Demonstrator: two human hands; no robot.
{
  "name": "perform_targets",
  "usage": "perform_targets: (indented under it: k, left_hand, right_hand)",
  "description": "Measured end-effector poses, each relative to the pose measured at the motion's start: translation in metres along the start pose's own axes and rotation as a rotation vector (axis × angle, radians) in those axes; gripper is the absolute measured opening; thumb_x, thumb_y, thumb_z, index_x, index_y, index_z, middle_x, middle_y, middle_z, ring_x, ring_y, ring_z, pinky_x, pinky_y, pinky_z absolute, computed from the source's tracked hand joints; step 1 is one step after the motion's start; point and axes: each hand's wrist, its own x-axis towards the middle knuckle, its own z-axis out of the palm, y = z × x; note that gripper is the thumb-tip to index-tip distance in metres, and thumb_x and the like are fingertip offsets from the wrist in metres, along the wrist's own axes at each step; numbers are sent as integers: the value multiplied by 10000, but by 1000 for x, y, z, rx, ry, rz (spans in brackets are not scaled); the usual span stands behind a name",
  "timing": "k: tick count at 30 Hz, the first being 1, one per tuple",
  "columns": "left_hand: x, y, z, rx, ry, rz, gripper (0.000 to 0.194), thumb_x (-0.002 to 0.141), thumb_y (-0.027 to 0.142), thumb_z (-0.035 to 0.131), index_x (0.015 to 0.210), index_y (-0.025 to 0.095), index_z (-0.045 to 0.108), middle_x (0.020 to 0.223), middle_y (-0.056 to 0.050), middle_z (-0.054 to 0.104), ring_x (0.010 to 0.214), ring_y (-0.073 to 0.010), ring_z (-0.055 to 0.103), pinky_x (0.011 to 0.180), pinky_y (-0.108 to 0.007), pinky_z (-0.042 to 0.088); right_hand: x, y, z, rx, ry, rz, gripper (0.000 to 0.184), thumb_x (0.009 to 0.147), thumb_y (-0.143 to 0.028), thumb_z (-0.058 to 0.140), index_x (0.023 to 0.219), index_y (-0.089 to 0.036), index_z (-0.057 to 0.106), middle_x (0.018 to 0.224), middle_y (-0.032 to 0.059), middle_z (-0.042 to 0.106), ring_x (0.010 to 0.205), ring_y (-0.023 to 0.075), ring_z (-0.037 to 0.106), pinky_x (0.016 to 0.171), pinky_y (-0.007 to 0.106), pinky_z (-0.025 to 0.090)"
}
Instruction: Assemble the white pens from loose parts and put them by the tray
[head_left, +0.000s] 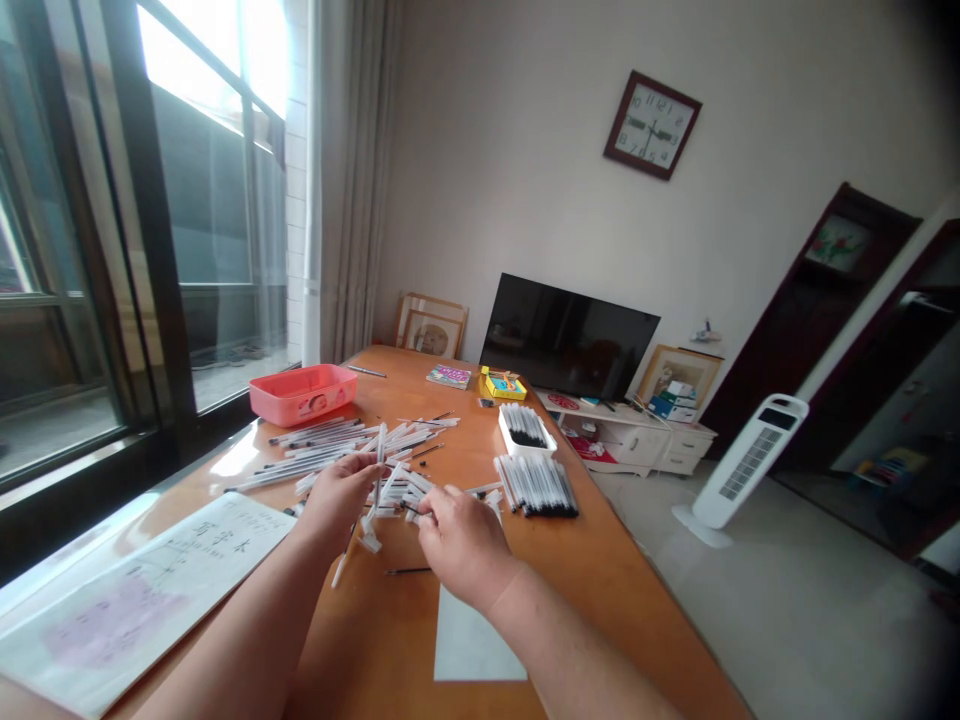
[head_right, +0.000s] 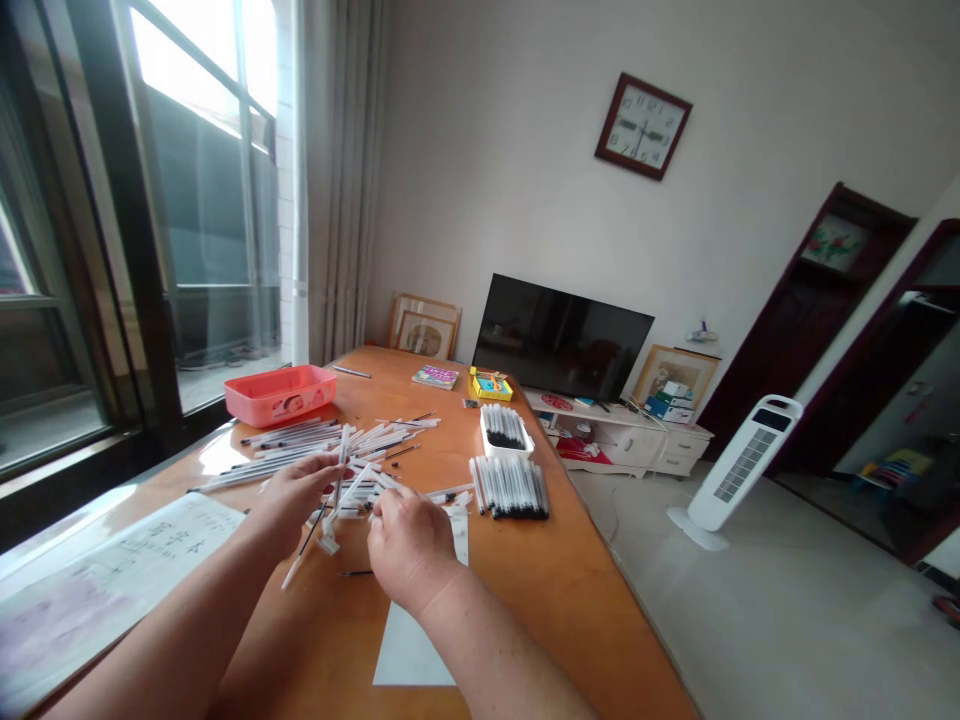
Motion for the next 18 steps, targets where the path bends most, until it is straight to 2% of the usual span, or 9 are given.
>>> perform_targets:
  k: [4,7,11,15,18]
  left_hand:
    - [-4,6,1,-38,13,-20,325,662,416,756,878,173,753,766,-34,731,649,-160,546,627,-268,397]
    - [-4,5,0,-71,23,-24,330,661,416,745,883,172,740,785,-45,736,649,-168,571,601,-267,392]
    - [-2,1,0,-72,7,-35,368,658,449,734,909,180,730,768,-37,723,619,-174,583,548,-262,351]
    - [-3,5,2,-77,8,-26,359,633,447,743,875,182,726,743,-28,714,621,-171,582,567,-270,356]
    - [-6,10,3,-85,6,-27,358,629,444,752,869,178,728,761,-36,724,671,-188,598,613,-284,380]
  right_hand:
    - [19,14,4,-46,-104,103,136,868,-250,577,908,-255,707,980,23,742,885,198,671,693,268,395]
    - [44,35,11,-75,-131,169,154,884,-263,567,897,-253,720,981,23,756,911,191,671,699,259,398]
    - [85,75,14,-109,-119,268,198,892,-242,550,915,-267,744,978,17,769,916,178,679,709,243,416]
    - [121,125,0,-171,-96,361,256,878,-221,566,1025,-284,765,1074,29,764,932,188,681,713,246,431]
    - [136,153,-9,-238,-105,413,225,847,-202,608,961,-252,796,993,67,771,843,199,684,697,258,442]
